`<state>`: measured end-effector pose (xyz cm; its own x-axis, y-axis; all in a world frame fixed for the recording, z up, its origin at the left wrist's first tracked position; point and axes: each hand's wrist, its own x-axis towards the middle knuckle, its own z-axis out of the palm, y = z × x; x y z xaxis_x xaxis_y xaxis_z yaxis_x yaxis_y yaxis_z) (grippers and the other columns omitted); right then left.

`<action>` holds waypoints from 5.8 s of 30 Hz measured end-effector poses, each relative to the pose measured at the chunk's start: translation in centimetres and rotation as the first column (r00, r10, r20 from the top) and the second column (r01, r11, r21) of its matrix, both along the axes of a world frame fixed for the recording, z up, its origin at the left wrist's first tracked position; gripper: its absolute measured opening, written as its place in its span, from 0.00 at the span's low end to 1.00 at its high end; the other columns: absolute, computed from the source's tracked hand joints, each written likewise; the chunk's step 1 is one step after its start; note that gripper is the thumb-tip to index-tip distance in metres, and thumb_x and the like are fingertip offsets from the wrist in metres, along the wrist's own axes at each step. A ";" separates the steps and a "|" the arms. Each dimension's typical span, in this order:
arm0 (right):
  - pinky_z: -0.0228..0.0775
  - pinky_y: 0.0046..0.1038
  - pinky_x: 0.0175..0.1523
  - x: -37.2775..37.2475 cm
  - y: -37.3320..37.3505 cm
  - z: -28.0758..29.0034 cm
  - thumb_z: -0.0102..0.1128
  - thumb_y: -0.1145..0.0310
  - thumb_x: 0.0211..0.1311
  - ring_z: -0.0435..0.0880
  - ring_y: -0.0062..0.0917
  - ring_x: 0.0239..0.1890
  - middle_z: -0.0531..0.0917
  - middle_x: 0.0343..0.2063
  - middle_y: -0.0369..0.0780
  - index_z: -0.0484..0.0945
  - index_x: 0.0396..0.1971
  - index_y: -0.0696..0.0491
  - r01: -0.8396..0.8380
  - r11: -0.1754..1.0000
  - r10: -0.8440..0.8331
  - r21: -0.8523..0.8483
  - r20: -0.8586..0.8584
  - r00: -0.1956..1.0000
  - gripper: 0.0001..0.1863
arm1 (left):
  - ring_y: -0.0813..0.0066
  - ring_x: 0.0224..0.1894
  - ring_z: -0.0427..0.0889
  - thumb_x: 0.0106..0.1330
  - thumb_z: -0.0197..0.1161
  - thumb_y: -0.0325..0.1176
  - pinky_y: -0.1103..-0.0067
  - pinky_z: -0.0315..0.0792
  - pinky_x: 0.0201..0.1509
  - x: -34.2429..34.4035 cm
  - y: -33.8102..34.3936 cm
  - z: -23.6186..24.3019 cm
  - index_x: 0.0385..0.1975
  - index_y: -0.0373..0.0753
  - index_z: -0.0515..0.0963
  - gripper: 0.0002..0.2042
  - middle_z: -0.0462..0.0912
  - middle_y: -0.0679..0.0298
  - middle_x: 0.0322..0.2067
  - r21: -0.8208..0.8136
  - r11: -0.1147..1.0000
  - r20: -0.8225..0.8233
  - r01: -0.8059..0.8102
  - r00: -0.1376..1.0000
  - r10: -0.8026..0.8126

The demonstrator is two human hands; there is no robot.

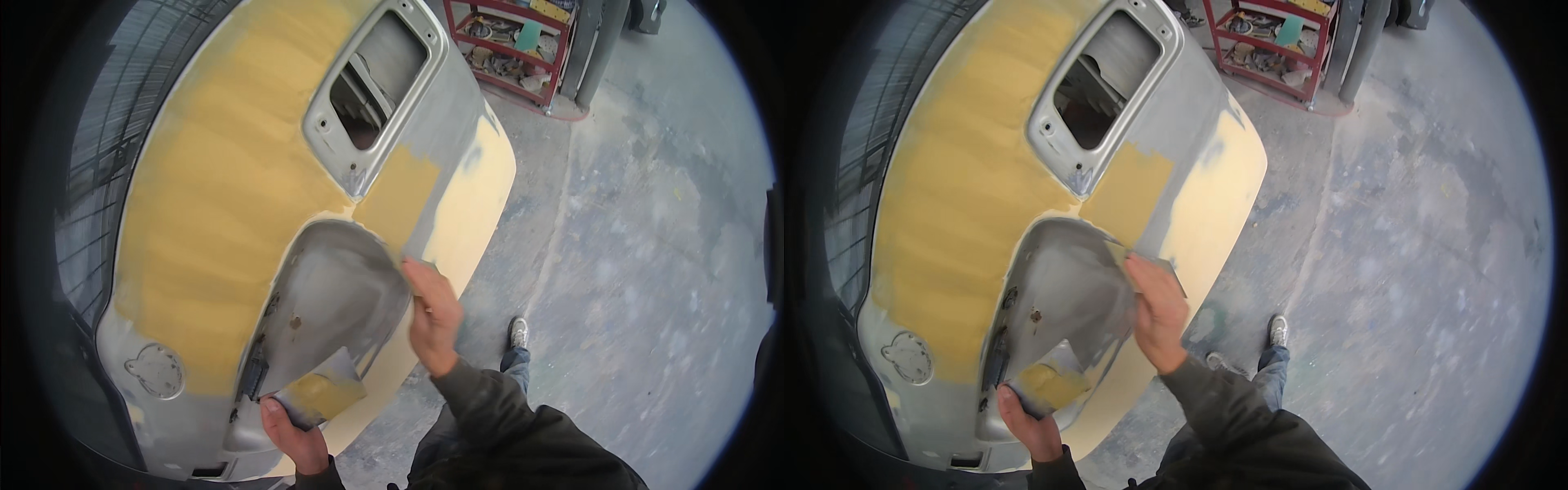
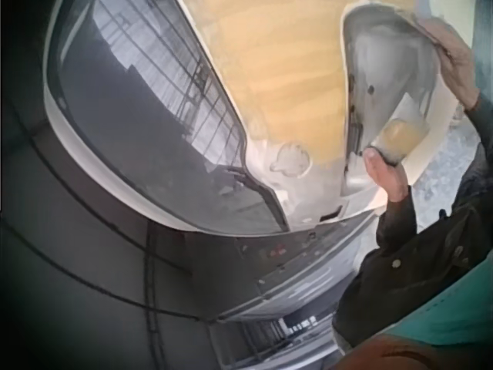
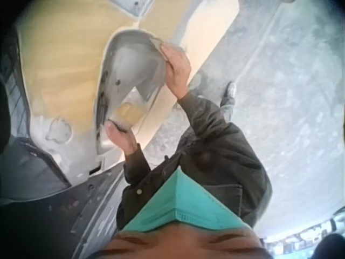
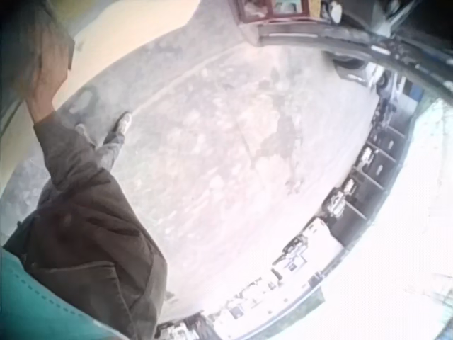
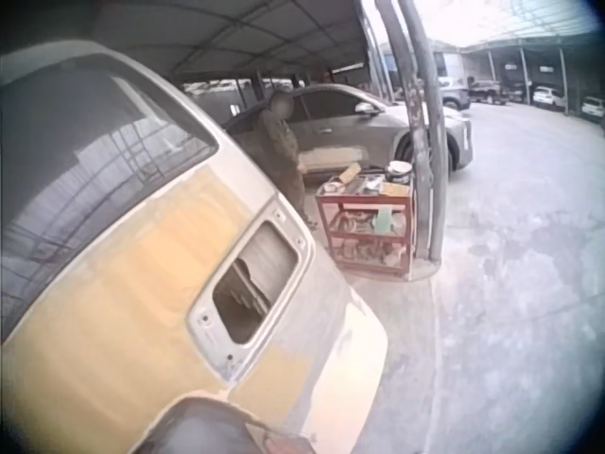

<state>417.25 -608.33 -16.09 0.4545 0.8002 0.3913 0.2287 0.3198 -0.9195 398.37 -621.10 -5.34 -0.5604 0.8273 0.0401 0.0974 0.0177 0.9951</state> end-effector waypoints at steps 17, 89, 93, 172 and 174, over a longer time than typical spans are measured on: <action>0.74 0.26 0.62 19.6 5.3 9.3 0.62 0.71 0.76 0.83 0.19 0.54 0.89 0.53 0.38 0.84 0.57 0.60 -0.949 0.017 0.869 -0.313 -0.465 0.169 0.15 | 0.80 0.33 0.75 0.82 0.52 0.35 0.80 0.72 0.42 13.6 5.3 -2.5 0.41 0.31 0.78 0.13 0.81 0.64 0.30 -0.006 0.994 -0.156 0.113 0.981 -0.112; 0.73 0.35 0.65 13.8 19.2 -1.5 0.60 0.77 0.60 0.84 0.33 0.59 0.87 0.56 0.37 0.88 0.51 0.52 -0.613 0.715 0.186 0.337 0.753 0.631 0.20 | 0.80 0.42 0.76 0.83 0.51 0.44 0.79 0.72 0.52 16.6 1.8 -14.5 0.41 0.36 0.73 0.16 0.78 0.66 0.38 0.116 0.949 0.237 -0.292 0.936 0.259; 0.73 0.35 0.66 14.8 18.7 -3.3 0.61 0.74 0.57 0.82 0.28 0.62 0.86 0.59 0.33 0.87 0.52 0.50 -0.744 0.619 0.206 0.254 0.861 0.465 0.21 | 0.80 0.43 0.76 0.83 0.51 0.43 0.79 0.71 0.53 16.9 2.1 -14.1 0.42 0.36 0.73 0.15 0.77 0.66 0.38 0.087 0.961 0.214 -0.264 0.947 0.241; 0.73 0.26 0.47 13.5 6.2 0.5 0.69 0.66 0.72 0.82 0.18 0.42 0.88 0.43 0.37 0.86 0.45 0.60 -0.995 -0.101 0.920 -0.008 -0.381 -0.090 0.12 | 0.82 0.35 0.70 0.80 0.56 0.46 0.82 0.66 0.43 14.5 -4.1 -11.0 0.37 0.36 0.73 0.17 0.75 0.69 0.32 0.051 0.946 0.150 -0.320 0.939 0.309; 0.73 0.28 0.47 14.3 4.9 1.0 0.68 0.64 0.72 0.81 0.20 0.42 0.87 0.43 0.38 0.85 0.43 0.62 -0.975 -0.197 0.933 -0.100 -0.324 -0.155 0.15 | 0.82 0.36 0.71 0.80 0.55 0.46 0.82 0.66 0.44 14.2 -3.5 -10.8 0.37 0.35 0.74 0.18 0.75 0.68 0.33 0.048 0.944 0.081 -0.326 0.943 0.322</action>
